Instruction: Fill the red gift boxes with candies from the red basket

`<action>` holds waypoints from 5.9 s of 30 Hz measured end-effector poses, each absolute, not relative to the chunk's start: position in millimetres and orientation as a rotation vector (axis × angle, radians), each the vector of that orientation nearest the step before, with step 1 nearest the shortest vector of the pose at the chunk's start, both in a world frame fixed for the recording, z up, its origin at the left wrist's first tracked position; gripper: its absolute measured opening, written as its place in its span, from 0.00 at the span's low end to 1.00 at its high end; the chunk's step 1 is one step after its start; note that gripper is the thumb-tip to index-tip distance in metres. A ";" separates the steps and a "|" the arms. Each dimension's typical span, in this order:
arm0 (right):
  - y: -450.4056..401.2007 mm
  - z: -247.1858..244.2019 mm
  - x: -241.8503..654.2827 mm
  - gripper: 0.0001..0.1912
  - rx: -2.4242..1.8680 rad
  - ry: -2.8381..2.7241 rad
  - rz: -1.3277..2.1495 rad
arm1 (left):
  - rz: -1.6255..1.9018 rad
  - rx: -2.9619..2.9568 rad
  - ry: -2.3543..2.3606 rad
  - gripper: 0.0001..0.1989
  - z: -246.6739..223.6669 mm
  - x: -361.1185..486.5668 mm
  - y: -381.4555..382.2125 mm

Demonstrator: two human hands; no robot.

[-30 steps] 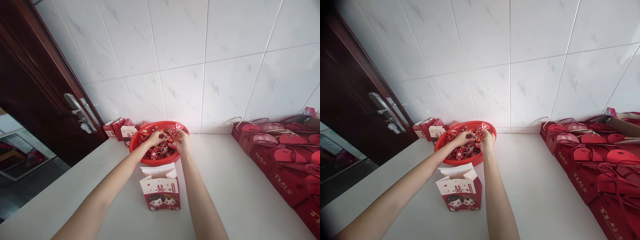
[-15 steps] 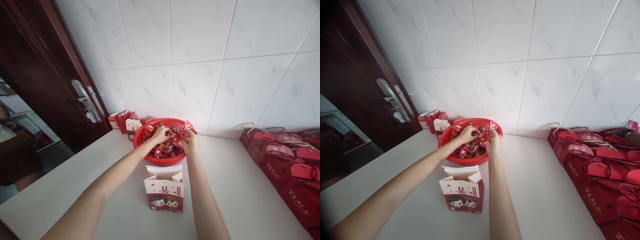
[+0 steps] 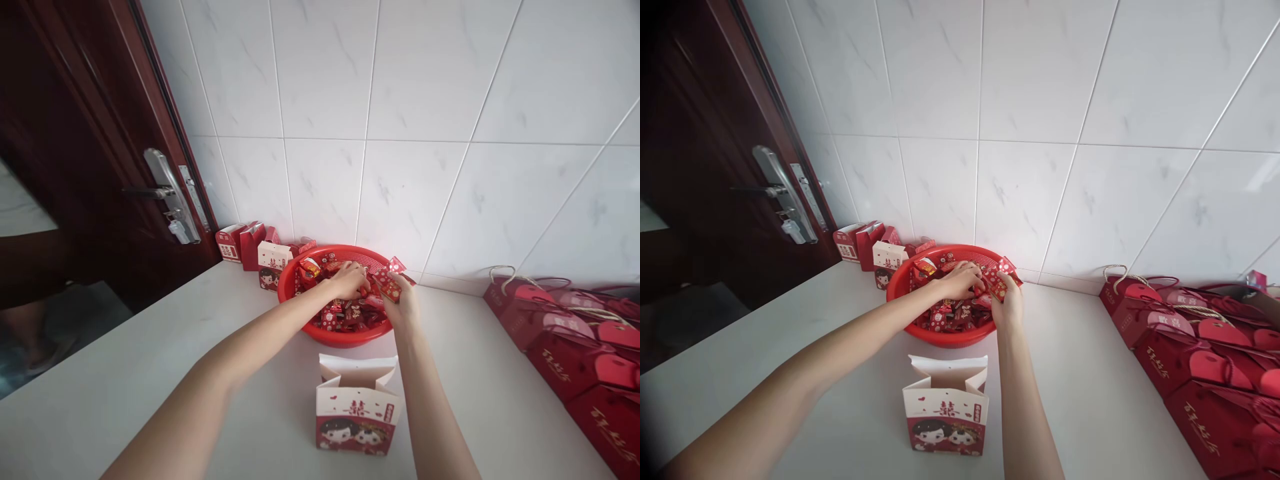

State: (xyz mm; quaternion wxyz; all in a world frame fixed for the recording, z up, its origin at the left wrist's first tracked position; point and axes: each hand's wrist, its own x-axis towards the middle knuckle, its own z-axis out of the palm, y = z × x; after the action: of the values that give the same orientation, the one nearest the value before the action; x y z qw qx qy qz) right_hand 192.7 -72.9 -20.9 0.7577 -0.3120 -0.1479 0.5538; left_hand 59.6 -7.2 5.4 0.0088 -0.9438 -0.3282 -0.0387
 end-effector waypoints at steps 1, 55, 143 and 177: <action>-73.4 -20.6 192.8 0.06 -0.685 -0.315 1.210 | -0.155 -2.961 -1.015 0.07 6.8 59.6 -5.2; -90.2 -0.9 175.5 0.11 -0.791 -0.329 0.981 | -1.710 -3.876 -1.331 0.11 15.0 60.1 2.3; -84.0 -7.5 179.3 0.17 -0.886 -0.360 1.083 | -0.860 -2.936 -1.942 0.15 7.4 21.4 32.3; -86.7 -5.2 173.4 0.16 -0.785 -0.353 1.130 | -1.023 -3.363 -1.545 0.07 15.2 11.3 30.6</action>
State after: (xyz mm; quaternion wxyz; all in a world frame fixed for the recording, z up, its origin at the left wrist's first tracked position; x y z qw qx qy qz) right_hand 173.4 -86.7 -5.2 0.7583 -0.3601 -0.1622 0.5186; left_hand 11.3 30.6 15.2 -0.3422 -0.8230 -0.3780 -0.2504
